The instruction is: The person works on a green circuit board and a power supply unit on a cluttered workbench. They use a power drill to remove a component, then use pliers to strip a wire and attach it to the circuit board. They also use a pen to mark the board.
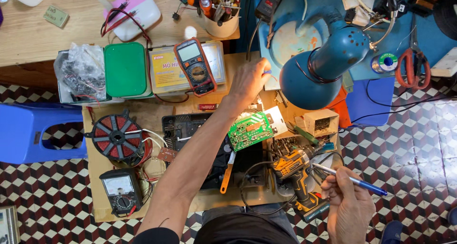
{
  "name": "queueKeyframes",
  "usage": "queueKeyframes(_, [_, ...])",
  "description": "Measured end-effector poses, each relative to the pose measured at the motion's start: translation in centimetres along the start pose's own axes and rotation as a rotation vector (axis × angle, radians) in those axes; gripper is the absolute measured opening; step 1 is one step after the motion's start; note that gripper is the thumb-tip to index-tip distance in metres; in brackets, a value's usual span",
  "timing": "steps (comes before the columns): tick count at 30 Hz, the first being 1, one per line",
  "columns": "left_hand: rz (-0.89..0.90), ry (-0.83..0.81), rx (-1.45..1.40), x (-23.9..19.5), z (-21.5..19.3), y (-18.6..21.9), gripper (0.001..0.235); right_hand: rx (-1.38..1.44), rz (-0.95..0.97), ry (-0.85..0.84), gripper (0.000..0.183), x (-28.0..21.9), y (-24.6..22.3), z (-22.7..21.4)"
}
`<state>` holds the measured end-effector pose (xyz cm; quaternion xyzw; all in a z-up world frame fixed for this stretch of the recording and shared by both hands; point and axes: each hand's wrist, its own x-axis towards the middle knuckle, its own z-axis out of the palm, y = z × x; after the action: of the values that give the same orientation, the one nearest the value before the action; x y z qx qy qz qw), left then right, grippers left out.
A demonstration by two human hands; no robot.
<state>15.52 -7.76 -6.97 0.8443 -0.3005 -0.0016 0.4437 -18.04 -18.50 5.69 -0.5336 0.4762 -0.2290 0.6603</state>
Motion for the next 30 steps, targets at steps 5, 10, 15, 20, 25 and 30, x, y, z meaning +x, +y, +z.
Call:
queueKeyframes(5, [0.103,-0.058,0.169,2.1,1.9,-0.9,0.006,-0.074,-0.106,-0.097,0.019,0.9,-0.3,1.2])
queueKeyframes(10, [0.128,-0.08,0.052,2.7,1.5,-0.3,0.007,-0.111,-0.117,-0.215,0.021,0.4,-0.4,4.2])
queueKeyframes(15, [0.147,-0.057,-0.011,1.9,1.1,0.2,0.007,-0.1,-0.124,-0.231,0.022,-0.7,-0.6,5.3])
queueKeyframes(20, [0.122,-0.092,-0.018,1.2,0.5,0.0,0.026,-0.102,-0.135,-0.245,0.028,-1.3,-0.5,6.0])
queueKeyframes(25, [0.042,-0.081,-0.162,-0.3,-2.6,0.0,0.054,-0.124,-0.124,-0.28,0.033,-2.1,-0.9,7.4])
queueKeyframes(30, [-0.076,0.052,-0.258,-3.7,-7.9,1.0,0.04,-0.12,-0.174,-0.315,0.033,-3.8,-1.2,7.9])
